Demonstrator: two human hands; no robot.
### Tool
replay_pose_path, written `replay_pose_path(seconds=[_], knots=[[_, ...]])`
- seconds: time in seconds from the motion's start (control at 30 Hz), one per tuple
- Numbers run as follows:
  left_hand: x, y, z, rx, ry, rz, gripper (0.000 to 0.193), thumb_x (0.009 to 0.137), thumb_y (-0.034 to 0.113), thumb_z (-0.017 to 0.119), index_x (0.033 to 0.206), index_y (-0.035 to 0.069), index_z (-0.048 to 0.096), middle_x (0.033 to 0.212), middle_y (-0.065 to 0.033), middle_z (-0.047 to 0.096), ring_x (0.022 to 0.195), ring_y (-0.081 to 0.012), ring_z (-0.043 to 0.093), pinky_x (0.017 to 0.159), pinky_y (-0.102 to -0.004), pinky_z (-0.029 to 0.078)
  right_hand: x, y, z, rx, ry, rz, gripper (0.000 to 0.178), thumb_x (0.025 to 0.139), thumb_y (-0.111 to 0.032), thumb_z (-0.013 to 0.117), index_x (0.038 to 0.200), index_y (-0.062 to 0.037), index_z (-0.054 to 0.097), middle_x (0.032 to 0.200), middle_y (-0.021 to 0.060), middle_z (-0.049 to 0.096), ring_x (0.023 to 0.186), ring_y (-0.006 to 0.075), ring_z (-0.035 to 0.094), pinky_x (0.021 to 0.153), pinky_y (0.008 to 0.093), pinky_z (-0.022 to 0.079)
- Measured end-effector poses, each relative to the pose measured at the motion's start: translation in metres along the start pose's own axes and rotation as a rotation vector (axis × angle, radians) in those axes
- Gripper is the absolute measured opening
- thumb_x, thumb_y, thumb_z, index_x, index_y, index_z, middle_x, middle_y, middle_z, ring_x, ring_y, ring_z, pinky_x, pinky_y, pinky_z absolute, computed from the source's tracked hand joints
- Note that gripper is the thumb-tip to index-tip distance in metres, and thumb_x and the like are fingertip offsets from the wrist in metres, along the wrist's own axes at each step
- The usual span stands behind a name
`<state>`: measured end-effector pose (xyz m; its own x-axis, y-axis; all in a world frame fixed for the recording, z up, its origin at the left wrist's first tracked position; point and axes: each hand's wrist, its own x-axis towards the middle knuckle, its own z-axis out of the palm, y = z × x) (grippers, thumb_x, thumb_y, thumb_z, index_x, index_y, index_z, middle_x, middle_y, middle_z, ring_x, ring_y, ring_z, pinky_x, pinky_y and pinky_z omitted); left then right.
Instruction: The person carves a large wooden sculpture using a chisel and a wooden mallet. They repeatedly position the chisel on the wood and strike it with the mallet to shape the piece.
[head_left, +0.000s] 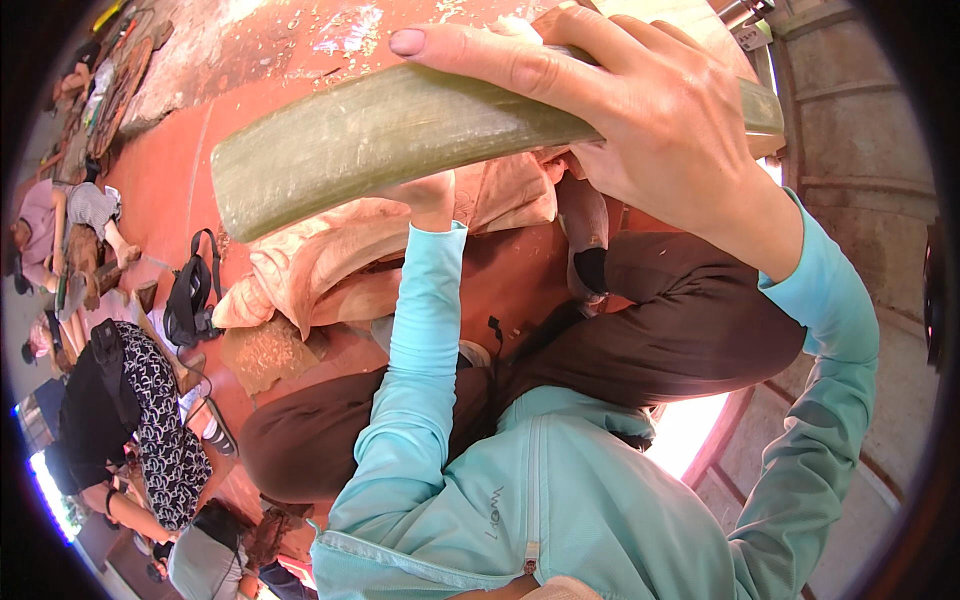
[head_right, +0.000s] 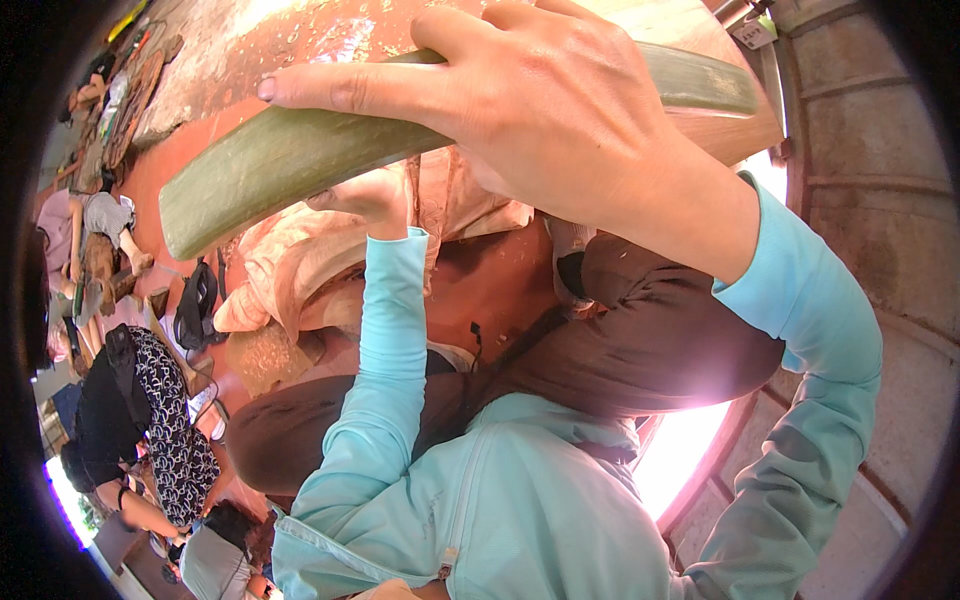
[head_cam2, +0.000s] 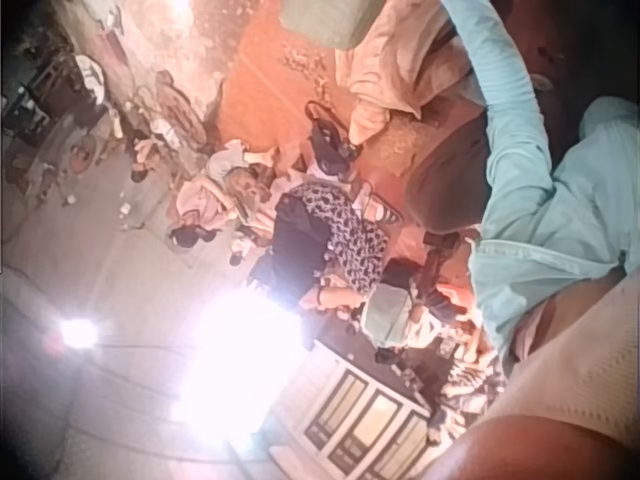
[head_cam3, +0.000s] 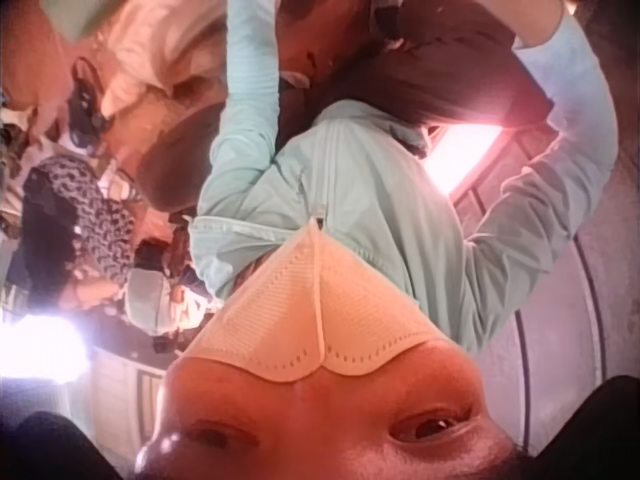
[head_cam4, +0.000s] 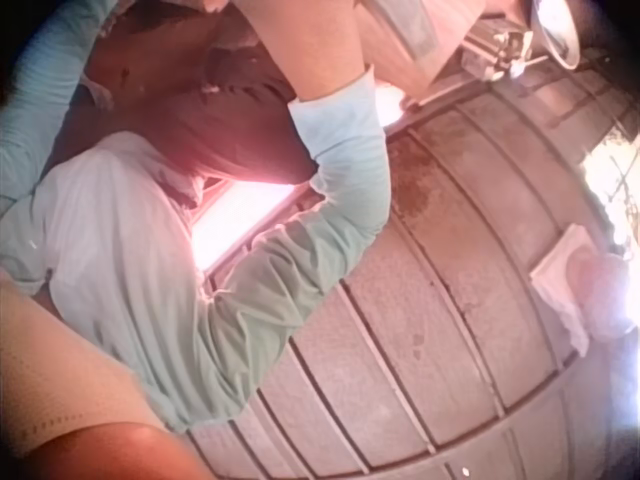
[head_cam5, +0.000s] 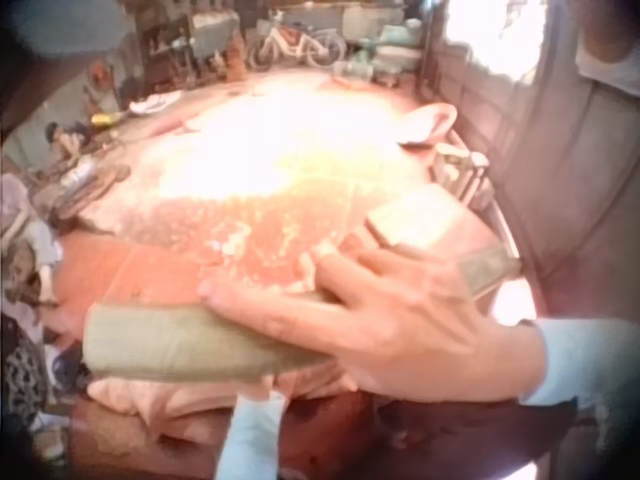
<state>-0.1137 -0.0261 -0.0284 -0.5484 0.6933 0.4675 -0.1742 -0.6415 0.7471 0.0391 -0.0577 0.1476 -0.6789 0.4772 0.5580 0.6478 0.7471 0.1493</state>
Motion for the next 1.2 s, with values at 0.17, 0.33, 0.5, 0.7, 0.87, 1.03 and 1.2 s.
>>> replay_pose_path(seconds=[0.17, 0.33, 0.5, 0.7, 0.87, 1.03, 1.2], knots=[[-0.001, -0.001, -0.001, -0.034, -0.075, -0.041, 0.040, 0.090, 0.033, 0.055, 0.114, 0.002, 0.050, 0.102, -0.0086, 0.058, 0.083, -0.0172, 0.055, 0.070, -0.0329, 0.044, -0.003, 0.010, 0.027, -0.407, 0.243, -0.186, 0.046, 0.088, -0.036, 0.056, 0.133, -0.0372, 0.049, 0.065, -0.0019, 0.046, 0.057, 0.0116, 0.047, 0.049, 0.0180, 0.037], [0.001, -0.001, -0.003, -0.063, -0.067, -0.064, 0.040, 0.090, 0.033, 0.055, 0.114, 0.002, 0.050, 0.100, -0.0085, 0.057, 0.080, -0.0166, 0.054, 0.067, -0.0320, 0.043, 0.005, -0.002, 0.022, -0.370, 0.214, -0.179, 0.043, 0.090, -0.029, 0.055, 0.130, -0.0424, 0.047, 0.065, -0.0043, 0.048, 0.051, 0.0075, 0.044, 0.048, 0.0183, 0.042], [-0.003, -0.001, 0.002, -0.050, 0.015, -0.063, 0.039, 0.090, 0.033, 0.055, 0.113, 0.002, 0.050, 0.098, -0.0084, 0.057, 0.078, -0.0159, 0.053, 0.065, -0.0312, 0.042, 0.002, 0.005, 0.032, -0.450, 0.167, -0.167, 0.047, 0.091, -0.024, 0.052, 0.134, -0.0420, 0.042, 0.065, -0.0045, 0.046, 0.051, 0.0067, 0.043, 0.049, 0.0182, 0.043], [0.007, -0.001, 0.000, -0.101, 0.045, -0.106, 0.039, 0.090, 0.034, 0.055, 0.113, 0.002, 0.049, 0.096, -0.0082, 0.057, 0.075, -0.0152, 0.052, 0.062, -0.0301, 0.041, 0.001, -0.002, 0.030, -0.274, 0.141, -0.119, 0.048, 0.091, -0.024, 0.053, 0.134, -0.0424, 0.042, 0.065, -0.0043, 0.046, 0.051, 0.0066, 0.043, 0.051, 0.0180, 0.043], [0.014, -0.004, -0.005, -0.137, 0.037, -0.146, 0.039, 0.089, 0.034, 0.054, 0.112, 0.003, 0.049, 0.094, -0.0081, 0.057, 0.073, -0.0145, 0.051, 0.060, -0.0292, 0.039, 0.007, -0.009, 0.014, -0.418, 0.014, -0.109, 0.051, 0.090, -0.020, 0.053, 0.135, -0.0404, 0.042, 0.065, -0.0033, 0.048, 0.050, 0.0080, 0.043, 0.052, 0.0190, 0.043], [0.011, -0.003, 0.000, -0.118, 0.133, -0.173, 0.039, 0.089, 0.034, 0.054, 0.112, 0.003, 0.049, 0.092, -0.0080, 0.057, 0.070, -0.0139, 0.051, 0.057, -0.0284, 0.038, 0.009, -0.007, 0.016, -0.126, 0.085, -0.054, 0.048, 0.088, -0.024, 0.055, 0.133, -0.0393, 0.045, 0.067, -0.0030, 0.051, 0.053, 0.0091, 0.046, 0.050, 0.0218, 0.042], [0.002, -0.002, 0.007, -0.119, 0.131, -0.154, 0.034, 0.089, 0.031, 0.054, 0.109, 0.003, 0.050, 0.090, -0.0076, 0.056, 0.068, -0.0136, 0.050, 0.056, -0.0279, 0.038, 0.005, -0.001, 0.019, -0.413, 0.069, -0.140, 0.049, 0.088, -0.028, 0.057, 0.134, -0.0389, 0.046, 0.068, -0.0013, 0.051, 0.055, 0.0108, 0.048, 0.049, 0.0232, 0.042]])
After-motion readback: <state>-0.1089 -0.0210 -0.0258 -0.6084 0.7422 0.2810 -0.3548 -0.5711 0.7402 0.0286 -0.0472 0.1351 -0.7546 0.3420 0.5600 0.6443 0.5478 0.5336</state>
